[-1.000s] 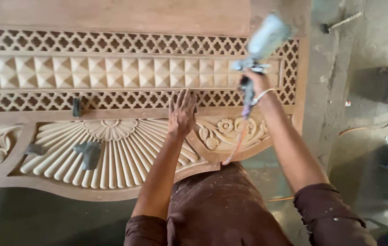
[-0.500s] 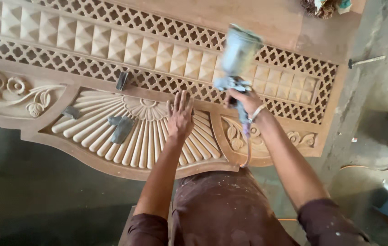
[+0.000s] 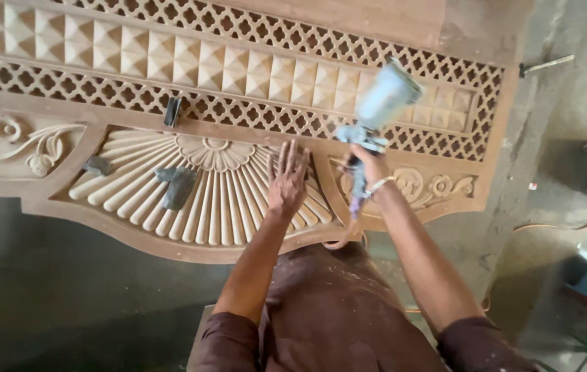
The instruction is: The person sands a large carved wooden panel using a sanding block, focusing on intricate lattice and floral details. They then use a spray gun to apply a finish to the entire surface of the panel.
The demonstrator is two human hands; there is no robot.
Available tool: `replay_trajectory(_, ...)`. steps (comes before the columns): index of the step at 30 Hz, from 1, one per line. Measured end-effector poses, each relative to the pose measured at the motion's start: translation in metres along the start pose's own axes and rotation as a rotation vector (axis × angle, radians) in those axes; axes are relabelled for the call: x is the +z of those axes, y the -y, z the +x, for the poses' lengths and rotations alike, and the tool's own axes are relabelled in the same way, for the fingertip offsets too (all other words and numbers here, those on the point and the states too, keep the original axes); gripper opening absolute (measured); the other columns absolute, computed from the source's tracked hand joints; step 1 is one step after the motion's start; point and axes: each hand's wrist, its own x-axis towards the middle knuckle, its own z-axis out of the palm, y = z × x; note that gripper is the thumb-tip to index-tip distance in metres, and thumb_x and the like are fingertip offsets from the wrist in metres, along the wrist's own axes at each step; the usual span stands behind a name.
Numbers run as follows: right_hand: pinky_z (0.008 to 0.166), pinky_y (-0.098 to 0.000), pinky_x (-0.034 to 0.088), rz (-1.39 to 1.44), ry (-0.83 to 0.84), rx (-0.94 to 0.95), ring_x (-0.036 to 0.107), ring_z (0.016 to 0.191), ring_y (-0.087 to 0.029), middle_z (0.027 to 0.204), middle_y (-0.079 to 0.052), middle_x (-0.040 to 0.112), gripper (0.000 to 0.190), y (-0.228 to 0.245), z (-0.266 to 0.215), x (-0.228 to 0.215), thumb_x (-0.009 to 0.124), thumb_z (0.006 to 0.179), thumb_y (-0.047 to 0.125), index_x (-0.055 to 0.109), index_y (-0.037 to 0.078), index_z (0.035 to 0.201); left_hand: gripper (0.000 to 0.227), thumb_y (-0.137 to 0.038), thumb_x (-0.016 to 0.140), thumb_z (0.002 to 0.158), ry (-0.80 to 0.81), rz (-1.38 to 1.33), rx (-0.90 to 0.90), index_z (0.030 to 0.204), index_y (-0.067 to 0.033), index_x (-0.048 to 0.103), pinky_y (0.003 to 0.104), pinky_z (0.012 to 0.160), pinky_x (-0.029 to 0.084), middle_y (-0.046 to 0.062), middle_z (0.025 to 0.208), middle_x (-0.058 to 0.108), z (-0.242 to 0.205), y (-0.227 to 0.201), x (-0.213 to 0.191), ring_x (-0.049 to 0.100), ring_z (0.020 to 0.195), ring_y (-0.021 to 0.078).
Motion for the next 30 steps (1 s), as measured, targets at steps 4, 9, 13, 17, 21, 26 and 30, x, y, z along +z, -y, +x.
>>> replay_trajectory(4, 0.062, -0.0386, 0.062, -0.054, 0.215, 0.020, 0.070, 0.065, -0.022, 0.077, -0.009, 0.070, 0.012, -0.025, 0.010, 0.080, 0.068, 0.096, 0.015, 0.066, 0.004, 0.100, 0.070, -0.010, 0.056, 0.098, -0.150, 0.076, -0.028, 0.162, -0.0231, 0.032, 0.056, 0.128, 0.007, 0.014, 0.172, 0.016, -0.004, 0.034, 0.004, 0.015, 0.158, 0.0308)
replay_trajectory(9, 0.069, -0.0384, 0.061, -0.129, 0.551, -0.014, 0.071, 0.071, -0.021, 0.078, -0.011, 0.071, 0.019, -0.026, -0.013, 0.116, 0.068, 0.101, 0.018, 0.070, 0.002, 0.092, 0.071, -0.022, 0.060, 0.090, -0.022, 0.046, -0.218, 0.157, -0.0219, 0.035, 0.057, 0.125, 0.011, 0.012, 0.169, 0.018, -0.014, 0.060, -0.011, 0.017, 0.157, 0.0343)
replay_trajectory(13, 0.069, -0.0359, 0.060, -0.295, 0.432, -0.102, 0.071, 0.070, -0.019, 0.079, -0.008, 0.071, 0.013, -0.025, -0.032, 0.092, 0.066, 0.099, 0.016, 0.068, 0.004, 0.095, 0.071, -0.022, 0.059, 0.099, -0.159, 0.068, -0.206, 0.165, -0.0205, 0.034, 0.059, 0.127, 0.013, 0.014, 0.172, 0.021, -0.026, 0.058, -0.016, 0.019, 0.158, 0.0358)
replay_trajectory(17, 0.062, -0.0320, 0.056, -0.230, 0.170, -0.188, 0.067, 0.066, -0.016, 0.078, -0.004, 0.067, 0.009, -0.024, -0.047, 0.038, 0.064, 0.099, 0.015, 0.067, 0.007, 0.103, 0.073, -0.026, 0.062, 0.092, -0.125, 0.010, -0.226, 0.160, -0.0239, 0.034, 0.062, 0.125, 0.008, 0.014, 0.170, 0.019, -0.039, 0.037, -0.013, 0.016, 0.157, 0.0376)
replay_trajectory(21, 0.060, -0.0317, 0.055, -0.358, 0.191, -0.136, 0.068, 0.067, -0.017, 0.078, -0.007, 0.069, 0.010, -0.018, -0.072, -0.024, 0.064, 0.100, 0.013, 0.063, 0.003, 0.101, 0.078, -0.027, 0.064, 0.087, -0.057, -0.054, -0.212, 0.159, -0.0223, 0.034, 0.065, 0.123, 0.006, 0.017, 0.168, 0.018, -0.054, 0.014, 0.000, 0.014, 0.155, 0.0396)
replay_trajectory(26, 0.065, -0.0323, 0.058, -0.561, 0.463, 0.020, 0.068, 0.070, -0.016, 0.079, -0.005, 0.070, 0.014, -0.041, -0.105, -0.039, 0.067, 0.097, 0.015, 0.065, 0.004, 0.105, 0.074, -0.028, 0.061, 0.092, -0.118, -0.071, -0.125, 0.161, -0.0222, 0.036, 0.064, 0.126, 0.010, 0.013, 0.170, 0.023, -0.087, -0.015, 0.026, 0.016, 0.157, 0.0396)
replay_trajectory(30, 0.066, -0.0331, 0.058, -0.625, 0.598, 0.039, 0.068, 0.071, -0.016, 0.078, -0.004, 0.069, 0.016, -0.051, -0.121, -0.048, 0.069, 0.098, 0.017, 0.065, 0.002, 0.103, 0.065, -0.028, 0.058, 0.099, -0.125, -0.005, -0.053, 0.159, -0.0193, 0.036, 0.068, 0.124, 0.010, 0.010, 0.168, 0.026, -0.125, -0.037, 0.040, 0.020, 0.157, 0.0337)
